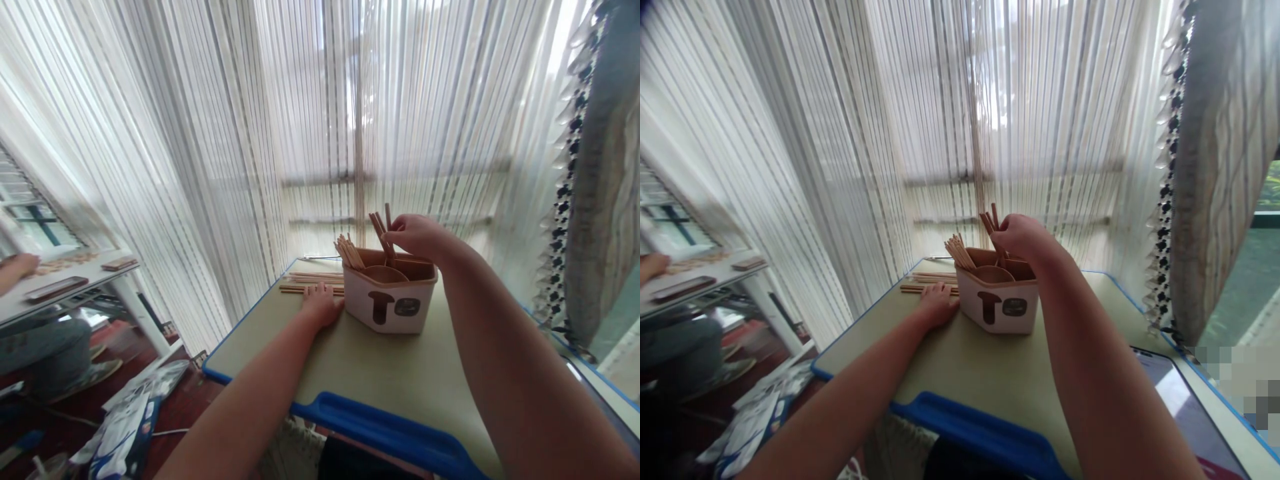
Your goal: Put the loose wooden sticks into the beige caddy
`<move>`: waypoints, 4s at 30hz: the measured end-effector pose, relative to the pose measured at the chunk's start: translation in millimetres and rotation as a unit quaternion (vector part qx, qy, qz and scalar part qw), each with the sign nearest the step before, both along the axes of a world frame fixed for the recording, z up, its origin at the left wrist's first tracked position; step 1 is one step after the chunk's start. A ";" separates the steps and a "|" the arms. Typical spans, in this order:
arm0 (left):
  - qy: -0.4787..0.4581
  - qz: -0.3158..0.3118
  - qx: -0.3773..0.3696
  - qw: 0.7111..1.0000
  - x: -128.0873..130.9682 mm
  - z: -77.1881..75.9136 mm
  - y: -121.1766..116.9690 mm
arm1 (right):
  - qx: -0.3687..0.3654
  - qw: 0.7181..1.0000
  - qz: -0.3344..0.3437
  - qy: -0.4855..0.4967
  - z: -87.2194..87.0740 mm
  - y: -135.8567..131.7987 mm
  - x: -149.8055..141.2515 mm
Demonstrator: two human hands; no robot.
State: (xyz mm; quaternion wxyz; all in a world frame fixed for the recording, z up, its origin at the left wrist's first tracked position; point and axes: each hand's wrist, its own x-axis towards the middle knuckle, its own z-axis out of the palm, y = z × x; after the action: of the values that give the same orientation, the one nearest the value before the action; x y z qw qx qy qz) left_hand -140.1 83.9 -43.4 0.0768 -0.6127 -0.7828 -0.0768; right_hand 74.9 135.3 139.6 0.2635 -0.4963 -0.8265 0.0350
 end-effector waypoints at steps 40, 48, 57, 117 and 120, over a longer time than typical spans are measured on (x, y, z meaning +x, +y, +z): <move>0.027 0.021 -0.007 0.999 -2.1 21.8 -14.3 | 0.058 0.996 -0.018 0.071 3.7 0.3 11.6; 0.015 0.029 -0.012 0.999 -4.8 20.7 -13.6 | 0.064 0.993 -0.021 0.099 6.5 -4.4 14.4; 0.004 0.037 0.001 0.999 -7.0 19.4 -14.9 | 0.062 0.993 -0.018 0.095 5.6 -5.1 11.9; -0.008 -0.115 0.510 0.853 9.4 35.4 -33.6 | -0.065 0.915 0.350 0.189 1.8 -40.1 -19.3; -0.023 -0.127 0.508 0.851 9.8 34.8 -33.8 | -0.086 0.912 0.353 0.192 2.9 -44.2 -17.9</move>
State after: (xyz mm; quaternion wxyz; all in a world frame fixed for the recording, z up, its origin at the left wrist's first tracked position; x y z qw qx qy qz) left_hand -130.3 50.1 -8.7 0.3491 -0.5801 -0.5514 -0.4873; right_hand 57.0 91.0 142.5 0.3435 -0.1762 -0.8752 0.2914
